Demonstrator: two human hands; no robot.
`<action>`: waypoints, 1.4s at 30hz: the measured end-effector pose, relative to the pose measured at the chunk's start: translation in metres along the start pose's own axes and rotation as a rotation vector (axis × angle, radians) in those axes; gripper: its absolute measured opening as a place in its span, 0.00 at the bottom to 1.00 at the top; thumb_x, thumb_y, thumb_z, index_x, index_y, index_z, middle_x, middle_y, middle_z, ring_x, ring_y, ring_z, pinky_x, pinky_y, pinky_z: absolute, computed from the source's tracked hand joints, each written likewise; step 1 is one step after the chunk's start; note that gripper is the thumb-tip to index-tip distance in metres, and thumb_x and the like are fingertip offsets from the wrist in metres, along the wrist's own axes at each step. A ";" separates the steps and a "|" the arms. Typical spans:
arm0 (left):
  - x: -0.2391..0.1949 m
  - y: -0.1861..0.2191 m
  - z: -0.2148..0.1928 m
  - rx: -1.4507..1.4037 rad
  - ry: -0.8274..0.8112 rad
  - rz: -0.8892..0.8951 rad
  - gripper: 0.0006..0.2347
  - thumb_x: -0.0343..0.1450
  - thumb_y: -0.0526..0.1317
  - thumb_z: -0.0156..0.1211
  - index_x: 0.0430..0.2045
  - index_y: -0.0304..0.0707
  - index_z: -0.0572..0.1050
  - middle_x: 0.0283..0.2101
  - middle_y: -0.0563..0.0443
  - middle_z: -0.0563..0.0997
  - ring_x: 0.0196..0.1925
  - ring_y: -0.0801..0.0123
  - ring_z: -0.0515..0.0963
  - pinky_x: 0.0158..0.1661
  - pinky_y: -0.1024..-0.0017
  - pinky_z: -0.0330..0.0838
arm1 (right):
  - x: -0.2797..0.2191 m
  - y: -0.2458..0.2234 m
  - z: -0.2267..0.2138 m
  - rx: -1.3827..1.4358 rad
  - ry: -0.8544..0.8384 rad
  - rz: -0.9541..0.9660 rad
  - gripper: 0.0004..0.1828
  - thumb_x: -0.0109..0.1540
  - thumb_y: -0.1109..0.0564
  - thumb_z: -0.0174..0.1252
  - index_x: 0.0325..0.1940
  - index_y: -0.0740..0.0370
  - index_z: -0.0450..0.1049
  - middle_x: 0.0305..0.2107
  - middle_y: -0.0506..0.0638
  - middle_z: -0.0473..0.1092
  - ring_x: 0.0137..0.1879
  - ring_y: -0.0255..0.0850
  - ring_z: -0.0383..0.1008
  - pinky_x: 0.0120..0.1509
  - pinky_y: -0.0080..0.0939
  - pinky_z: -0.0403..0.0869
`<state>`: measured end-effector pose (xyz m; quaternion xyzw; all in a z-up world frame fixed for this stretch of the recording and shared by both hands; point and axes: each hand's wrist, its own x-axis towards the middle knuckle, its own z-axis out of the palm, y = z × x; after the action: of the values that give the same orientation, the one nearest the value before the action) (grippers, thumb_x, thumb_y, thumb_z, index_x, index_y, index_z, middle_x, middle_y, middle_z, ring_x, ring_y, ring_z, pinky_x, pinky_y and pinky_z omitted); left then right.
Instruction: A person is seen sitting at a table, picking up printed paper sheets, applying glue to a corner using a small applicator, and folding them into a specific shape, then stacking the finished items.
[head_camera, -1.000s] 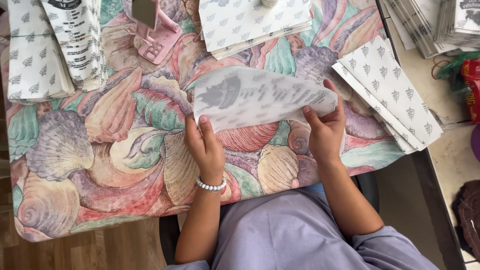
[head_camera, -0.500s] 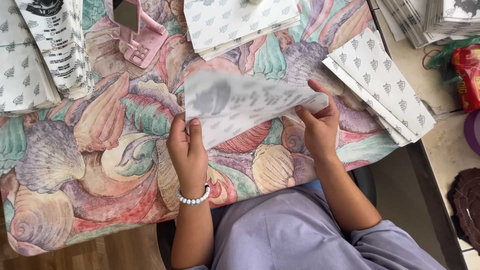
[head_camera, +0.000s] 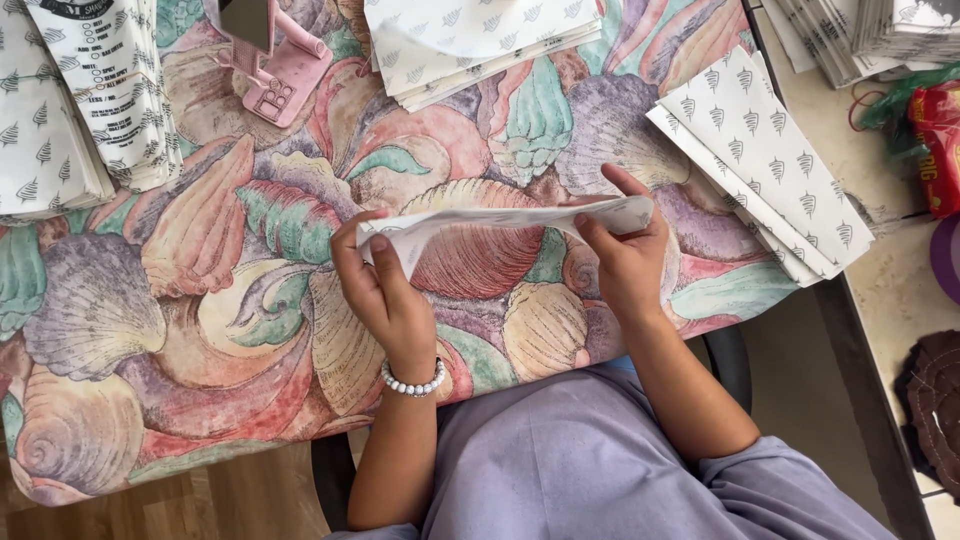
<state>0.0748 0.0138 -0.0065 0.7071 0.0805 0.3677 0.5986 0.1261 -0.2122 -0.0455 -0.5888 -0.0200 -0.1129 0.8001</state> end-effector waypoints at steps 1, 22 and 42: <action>-0.004 -0.008 0.000 0.001 0.009 -0.014 0.10 0.81 0.41 0.41 0.48 0.36 0.69 0.45 0.45 0.75 0.47 0.62 0.78 0.51 0.63 0.74 | -0.002 -0.013 0.013 0.008 -0.025 0.005 0.36 0.55 0.75 0.65 0.67 0.66 0.68 0.35 0.65 0.77 0.45 0.51 0.82 0.53 0.46 0.80; -0.027 -0.056 0.008 0.047 0.125 0.031 0.07 0.79 0.33 0.41 0.42 0.32 0.70 0.35 0.45 0.75 0.39 0.66 0.75 0.47 0.66 0.69 | 0.002 0.002 -0.002 -0.058 -0.028 0.078 0.27 0.55 0.75 0.62 0.58 0.69 0.73 0.31 0.58 0.78 0.42 0.40 0.80 0.53 0.36 0.74; -0.028 -0.018 0.013 0.082 0.121 0.042 0.08 0.80 0.35 0.40 0.36 0.34 0.69 0.27 0.49 0.67 0.30 0.71 0.65 0.37 0.69 0.62 | 0.032 -0.074 0.040 -0.687 -0.363 -0.926 0.16 0.63 0.58 0.69 0.53 0.69 0.81 0.37 0.60 0.74 0.40 0.53 0.76 0.48 0.50 0.76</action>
<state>0.0686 -0.0077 -0.0348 0.7089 0.1169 0.4187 0.5554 0.1456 -0.2001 0.0417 -0.7535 -0.3728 -0.3472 0.4156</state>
